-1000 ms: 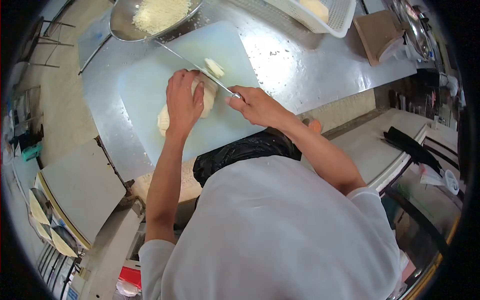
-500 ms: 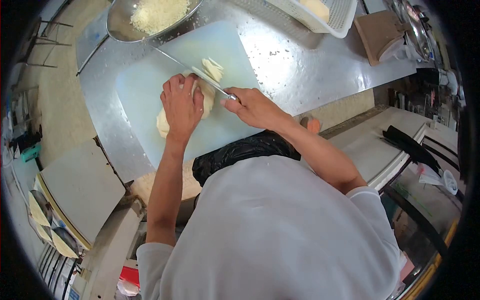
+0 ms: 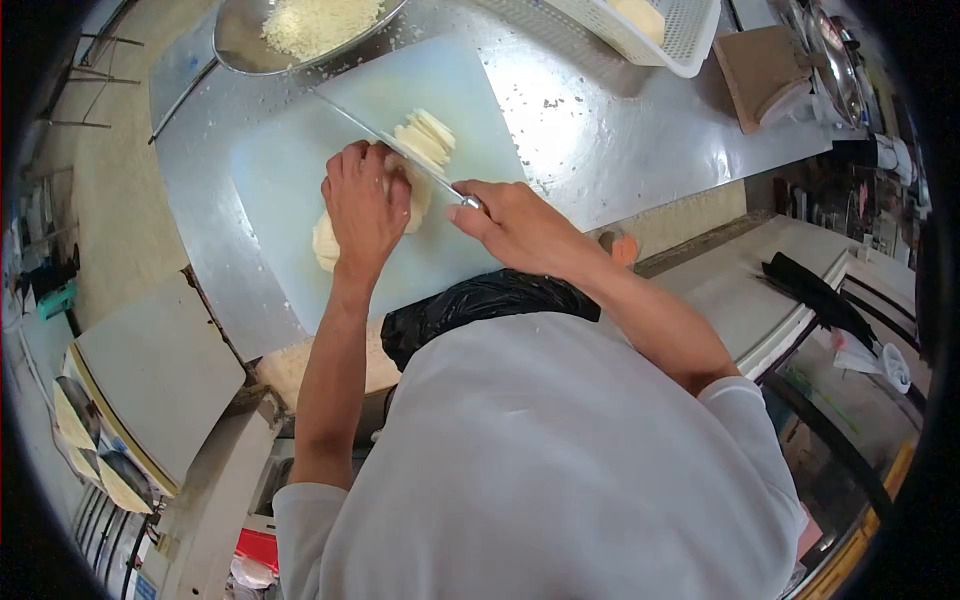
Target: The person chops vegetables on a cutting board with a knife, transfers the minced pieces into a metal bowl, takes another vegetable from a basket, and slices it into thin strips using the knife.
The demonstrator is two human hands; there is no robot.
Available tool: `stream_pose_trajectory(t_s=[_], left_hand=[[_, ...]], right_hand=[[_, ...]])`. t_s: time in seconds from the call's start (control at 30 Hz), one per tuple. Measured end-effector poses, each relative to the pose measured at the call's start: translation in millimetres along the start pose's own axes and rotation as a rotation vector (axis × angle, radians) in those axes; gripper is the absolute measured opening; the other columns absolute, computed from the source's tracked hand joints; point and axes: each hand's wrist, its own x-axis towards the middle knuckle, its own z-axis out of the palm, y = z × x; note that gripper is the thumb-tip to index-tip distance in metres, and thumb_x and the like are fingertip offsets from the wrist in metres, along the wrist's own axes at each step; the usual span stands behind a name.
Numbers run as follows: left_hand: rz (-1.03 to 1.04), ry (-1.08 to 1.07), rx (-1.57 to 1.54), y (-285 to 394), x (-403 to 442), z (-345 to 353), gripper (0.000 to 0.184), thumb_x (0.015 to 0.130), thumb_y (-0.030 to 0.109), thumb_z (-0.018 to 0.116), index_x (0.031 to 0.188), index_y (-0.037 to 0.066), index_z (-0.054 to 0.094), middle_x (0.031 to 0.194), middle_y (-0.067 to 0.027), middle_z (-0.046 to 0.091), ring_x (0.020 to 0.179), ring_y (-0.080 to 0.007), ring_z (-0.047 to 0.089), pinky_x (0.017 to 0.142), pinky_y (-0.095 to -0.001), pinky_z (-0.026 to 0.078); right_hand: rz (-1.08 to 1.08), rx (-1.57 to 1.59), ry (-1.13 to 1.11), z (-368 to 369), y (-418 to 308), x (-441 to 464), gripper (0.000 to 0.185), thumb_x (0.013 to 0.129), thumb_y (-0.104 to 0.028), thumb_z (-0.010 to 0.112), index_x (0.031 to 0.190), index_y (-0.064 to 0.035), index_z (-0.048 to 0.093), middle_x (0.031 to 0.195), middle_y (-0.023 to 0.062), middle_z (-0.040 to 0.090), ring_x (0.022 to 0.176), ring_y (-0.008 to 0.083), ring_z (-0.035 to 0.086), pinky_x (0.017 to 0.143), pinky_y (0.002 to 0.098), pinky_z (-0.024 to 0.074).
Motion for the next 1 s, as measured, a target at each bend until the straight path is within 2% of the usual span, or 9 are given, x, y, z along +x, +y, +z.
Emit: stream_pose_trajectory(t_s=[0.13,0.23,0.33,0.4,0.53,0.63,0.73,0.93,1.0], left_hand=[[0.000,0.007,0.028,-3,2,2,0.037,0.086,0.015,0.067,0.120,0.004,0.061,0.121,-0.0174,0.060,0.112,-0.0416,0.055,0.094,-0.0529,0.046],[-0.019,-0.008,0.022,-4,-5,4,0.036,0.087,0.016,0.067,0.120,0.005,0.062,0.121,-0.0158,0.060,0.114,-0.0398,0.055,0.096,-0.0521,0.045],[-0.031,-0.008,-0.010,-3,-1,2,0.035,0.087,0.017,0.067,0.120,0.006,0.062,0.120,-0.0140,0.060,0.115,-0.0379,0.054,0.096,-0.0515,0.045],[-0.002,0.015,-0.018,-1,1,-1,0.035,0.087,0.015,0.068,0.118,0.001,0.061,0.116,-0.0182,0.061,0.109,-0.0417,0.056,0.092,-0.0521,0.046],[0.009,0.043,-0.020,-2,-2,2,0.031,0.086,0.014,0.068,0.114,0.001,0.062,0.112,-0.0175,0.061,0.107,-0.0416,0.056,0.091,-0.0518,0.046],[-0.005,0.045,-0.031,-1,0,1,0.029,0.086,0.013,0.069,0.111,0.001,0.061,0.110,-0.0172,0.061,0.105,-0.0415,0.057,0.090,-0.0515,0.047],[0.011,0.057,-0.042,-1,2,-1,0.029,0.085,0.012,0.069,0.110,0.001,0.061,0.109,-0.0175,0.061,0.105,-0.0413,0.057,0.090,-0.0513,0.047],[-0.060,-0.028,-0.038,-2,-2,-2,0.034,0.085,0.015,0.068,0.118,0.007,0.064,0.118,-0.0129,0.061,0.113,-0.0359,0.057,0.095,-0.0493,0.045],[-0.037,-0.011,-0.098,-6,-2,-2,0.032,0.086,0.014,0.067,0.118,0.007,0.065,0.115,-0.0142,0.061,0.112,-0.0359,0.057,0.095,-0.0489,0.045]], right_hand=[[0.036,-0.020,-0.021,-5,-6,9,0.055,0.106,-0.036,0.058,0.135,0.0104,0.062,0.071,0.0206,0.063,0.069,0.0291,0.064,0.071,0.0438,0.0513],[0.108,0.054,-0.031,-16,-42,-15,0.041,0.104,-0.029,0.060,0.108,0.0111,0.067,0.085,0.0326,0.069,0.084,0.0492,0.070,0.078,0.0515,0.0542],[-0.079,-0.021,0.029,6,5,8,0.055,0.106,-0.035,0.058,0.135,0.0111,0.062,0.068,0.0199,0.061,0.066,0.0275,0.062,0.071,0.0426,0.0509],[0.001,0.003,-0.004,0,-1,11,0.053,0.106,-0.034,0.059,0.132,0.0115,0.063,0.067,0.0203,0.060,0.065,0.0271,0.061,0.070,0.0427,0.0508],[0.049,0.003,-0.034,-12,-31,-11,0.051,0.106,-0.034,0.059,0.126,0.0121,0.065,0.067,0.0210,0.060,0.065,0.0274,0.061,0.069,0.0427,0.0506],[0.039,-0.011,0.014,2,-7,4,0.042,0.104,-0.031,0.060,0.107,0.0100,0.068,0.086,0.0332,0.069,0.086,0.0489,0.070,0.082,0.0531,0.0539],[0.040,0.003,-0.017,-2,-7,10,0.047,0.106,-0.034,0.058,0.115,0.0110,0.067,0.066,0.0208,0.060,0.062,0.0292,0.060,0.066,0.0447,0.0486],[-0.040,0.002,-0.006,5,1,3,0.045,0.106,-0.034,0.058,0.101,0.0102,0.064,0.067,0.0232,0.059,0.061,0.0348,0.058,0.065,0.0472,0.0478],[-0.001,-0.022,-0.022,6,1,12,0.043,0.105,-0.032,0.059,0.101,0.0100,0.066,0.079,0.0287,0.065,0.075,0.0432,0.065,0.074,0.0518,0.0504]])
